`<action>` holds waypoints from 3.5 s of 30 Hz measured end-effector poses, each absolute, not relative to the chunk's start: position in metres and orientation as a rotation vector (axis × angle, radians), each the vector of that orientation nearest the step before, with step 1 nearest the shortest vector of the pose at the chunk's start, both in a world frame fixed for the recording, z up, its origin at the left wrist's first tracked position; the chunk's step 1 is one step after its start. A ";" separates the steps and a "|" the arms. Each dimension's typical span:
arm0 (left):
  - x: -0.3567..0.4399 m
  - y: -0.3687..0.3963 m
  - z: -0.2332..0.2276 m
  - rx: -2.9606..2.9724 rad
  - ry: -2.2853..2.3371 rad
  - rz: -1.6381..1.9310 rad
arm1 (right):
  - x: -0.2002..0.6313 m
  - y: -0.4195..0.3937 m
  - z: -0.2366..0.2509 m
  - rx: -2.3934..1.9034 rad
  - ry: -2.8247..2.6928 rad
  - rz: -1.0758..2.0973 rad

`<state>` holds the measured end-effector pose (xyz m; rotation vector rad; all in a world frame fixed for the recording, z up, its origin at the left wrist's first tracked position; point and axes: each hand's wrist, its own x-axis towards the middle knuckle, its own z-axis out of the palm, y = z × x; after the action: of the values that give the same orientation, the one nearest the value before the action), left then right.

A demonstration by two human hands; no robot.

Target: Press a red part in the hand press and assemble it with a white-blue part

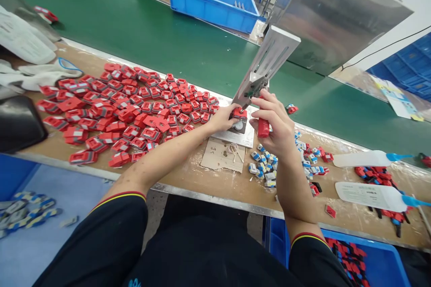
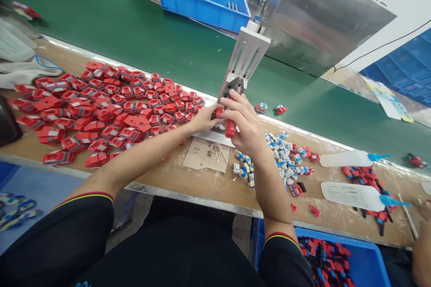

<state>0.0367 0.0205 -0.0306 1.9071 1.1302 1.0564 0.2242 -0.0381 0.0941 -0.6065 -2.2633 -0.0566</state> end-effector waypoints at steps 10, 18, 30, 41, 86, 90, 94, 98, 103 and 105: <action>0.042 0.013 -0.032 1.937 1.206 1.051 | 0.228 -0.040 0.079 -0.717 -2.323 -0.057; 0.046 0.011 -0.035 1.910 1.190 1.106 | 0.233 -0.048 0.055 -0.729 -1.970 0.454; 0.044 0.018 -0.040 1.988 1.143 1.092 | 0.215 -0.059 0.091 -0.964 -1.420 1.614; 0.047 0.019 -0.041 1.957 1.154 1.109 | 0.219 -0.060 0.093 -0.921 -1.527 1.602; 0.042 0.024 -0.038 1.794 1.147 1.126 | 0.257 -0.068 -0.019 -1.065 -1.902 0.620; 0.036 0.030 -0.040 1.800 1.114 1.132 | 0.257 -0.074 -0.016 -1.019 -2.007 0.603; 0.033 0.036 -0.040 1.880 1.165 1.121 | 0.258 -0.076 -0.012 -1.023 -2.028 0.579; 0.030 0.035 -0.040 1.939 1.196 1.140 | 0.256 -0.076 -0.012 -1.028 -2.115 0.642; 0.027 0.035 -0.048 1.983 1.156 1.172 | 0.257 -0.077 -0.010 -1.037 -2.169 0.703; 0.027 0.037 -0.051 2.000 1.159 1.199 | 0.257 -0.078 -0.008 -1.036 -2.183 0.707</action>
<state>0.0270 0.0374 -0.0513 2.0003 1.1585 1.1992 0.2573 -0.0779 -0.0079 -1.0365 -2.1830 0.7071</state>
